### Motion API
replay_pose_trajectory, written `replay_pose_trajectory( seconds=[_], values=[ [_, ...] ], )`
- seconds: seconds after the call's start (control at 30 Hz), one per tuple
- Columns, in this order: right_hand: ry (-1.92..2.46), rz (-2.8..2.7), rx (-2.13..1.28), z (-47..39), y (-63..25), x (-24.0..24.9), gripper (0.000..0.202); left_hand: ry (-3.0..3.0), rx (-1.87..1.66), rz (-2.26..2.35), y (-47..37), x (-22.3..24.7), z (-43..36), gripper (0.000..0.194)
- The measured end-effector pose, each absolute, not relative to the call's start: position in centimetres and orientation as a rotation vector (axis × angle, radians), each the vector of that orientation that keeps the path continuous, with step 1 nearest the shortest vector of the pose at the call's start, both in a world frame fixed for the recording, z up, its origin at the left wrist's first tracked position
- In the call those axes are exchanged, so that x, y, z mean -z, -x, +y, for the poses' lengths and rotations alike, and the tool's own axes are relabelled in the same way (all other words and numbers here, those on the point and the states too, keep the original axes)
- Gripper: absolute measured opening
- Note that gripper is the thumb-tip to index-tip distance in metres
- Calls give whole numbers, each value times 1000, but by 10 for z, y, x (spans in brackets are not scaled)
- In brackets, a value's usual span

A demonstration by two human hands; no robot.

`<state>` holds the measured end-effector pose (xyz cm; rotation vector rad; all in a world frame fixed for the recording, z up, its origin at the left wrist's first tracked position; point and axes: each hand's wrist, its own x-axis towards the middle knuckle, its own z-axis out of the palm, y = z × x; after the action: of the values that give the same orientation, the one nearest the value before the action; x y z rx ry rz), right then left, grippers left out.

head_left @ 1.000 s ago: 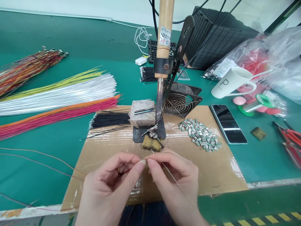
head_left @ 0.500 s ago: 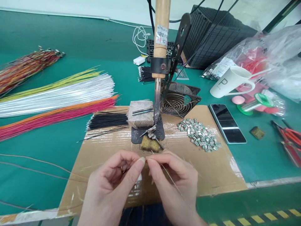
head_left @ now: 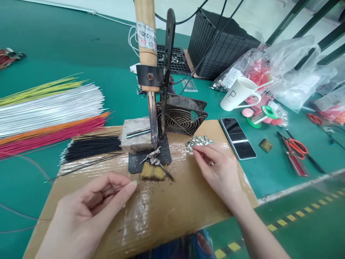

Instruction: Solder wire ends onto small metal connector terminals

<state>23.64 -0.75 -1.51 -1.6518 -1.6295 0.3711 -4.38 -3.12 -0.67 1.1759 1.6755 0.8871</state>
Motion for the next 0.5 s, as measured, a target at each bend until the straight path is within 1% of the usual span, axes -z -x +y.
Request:
replay_pose_trajectory(
  seconds=[0.13,0.27,0.4,0.5],
  values=[
    [1711,-1784,-327,8,-243,22,13,-1146,-805,1535,40,2,-27,34],
    [1786,-1705,-327,4,-241,25,7,-1104,-848,1494,37,-3,-26,35],
    [1786,-1507,-440,-15,-229,18,9,-1051,-837,1502,31,-6,-22,37],
    [1685,-1342,-586,-30,-210,9,8,-1079,-825,1520,26,-10,-18,40]
  ],
)
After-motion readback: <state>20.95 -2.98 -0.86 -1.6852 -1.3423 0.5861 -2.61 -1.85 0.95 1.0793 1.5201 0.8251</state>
